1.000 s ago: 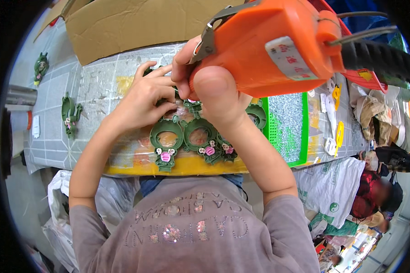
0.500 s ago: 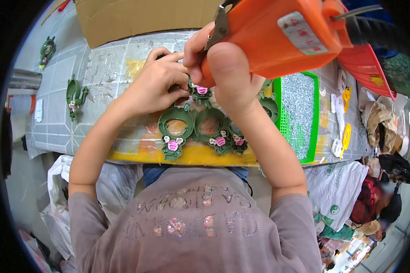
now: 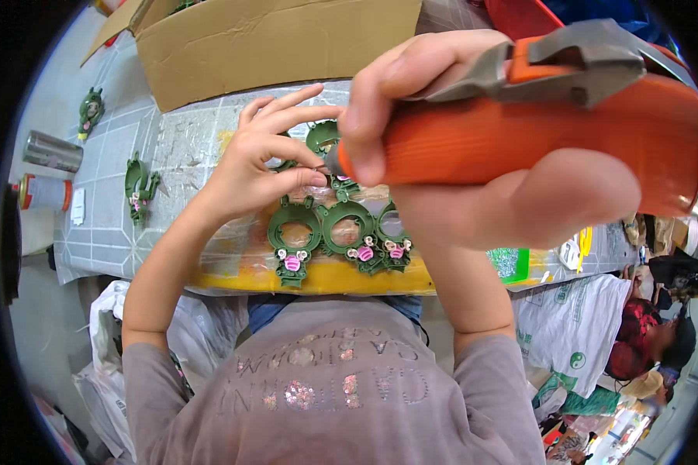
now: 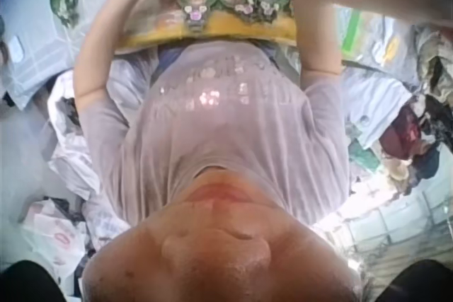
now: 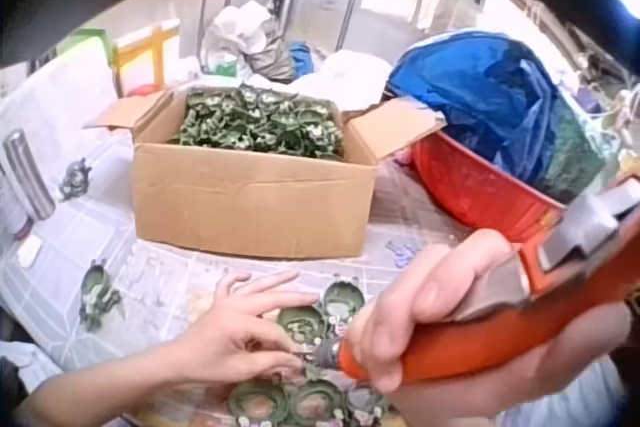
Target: The recorder is assembling small frog-themed toy components, attaching decorative flowers and screws using a pneumatic tool.
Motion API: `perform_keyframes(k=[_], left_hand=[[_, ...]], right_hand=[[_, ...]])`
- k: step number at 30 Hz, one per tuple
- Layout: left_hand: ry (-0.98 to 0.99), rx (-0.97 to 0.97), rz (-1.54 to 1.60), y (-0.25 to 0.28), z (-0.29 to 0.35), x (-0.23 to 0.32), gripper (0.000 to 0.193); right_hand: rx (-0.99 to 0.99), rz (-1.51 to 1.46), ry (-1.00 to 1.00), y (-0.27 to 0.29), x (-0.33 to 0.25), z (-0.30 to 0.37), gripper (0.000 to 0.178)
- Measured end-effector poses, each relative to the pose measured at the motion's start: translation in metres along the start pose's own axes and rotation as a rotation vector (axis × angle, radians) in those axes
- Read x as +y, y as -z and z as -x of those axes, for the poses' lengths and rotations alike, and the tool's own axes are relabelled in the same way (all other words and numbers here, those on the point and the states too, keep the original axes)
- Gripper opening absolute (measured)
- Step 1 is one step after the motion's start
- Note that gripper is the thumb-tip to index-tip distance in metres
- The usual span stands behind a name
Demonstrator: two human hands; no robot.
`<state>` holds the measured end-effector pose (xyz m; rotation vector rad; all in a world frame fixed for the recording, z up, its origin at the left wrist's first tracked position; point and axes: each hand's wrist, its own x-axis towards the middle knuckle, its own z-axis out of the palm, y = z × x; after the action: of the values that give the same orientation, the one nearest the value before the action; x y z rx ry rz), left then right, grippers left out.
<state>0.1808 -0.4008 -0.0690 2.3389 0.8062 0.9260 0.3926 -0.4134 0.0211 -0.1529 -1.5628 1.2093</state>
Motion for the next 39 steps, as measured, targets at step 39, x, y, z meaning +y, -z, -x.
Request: perform_keyframes(k=[39], left_hand=[[0.166,-0.142,-0.035,0.007,0.040,-0.035,0.043]], right_hand=[[0.309,0.313,-0.188,-0.038,0.057,0.011,0.081]])
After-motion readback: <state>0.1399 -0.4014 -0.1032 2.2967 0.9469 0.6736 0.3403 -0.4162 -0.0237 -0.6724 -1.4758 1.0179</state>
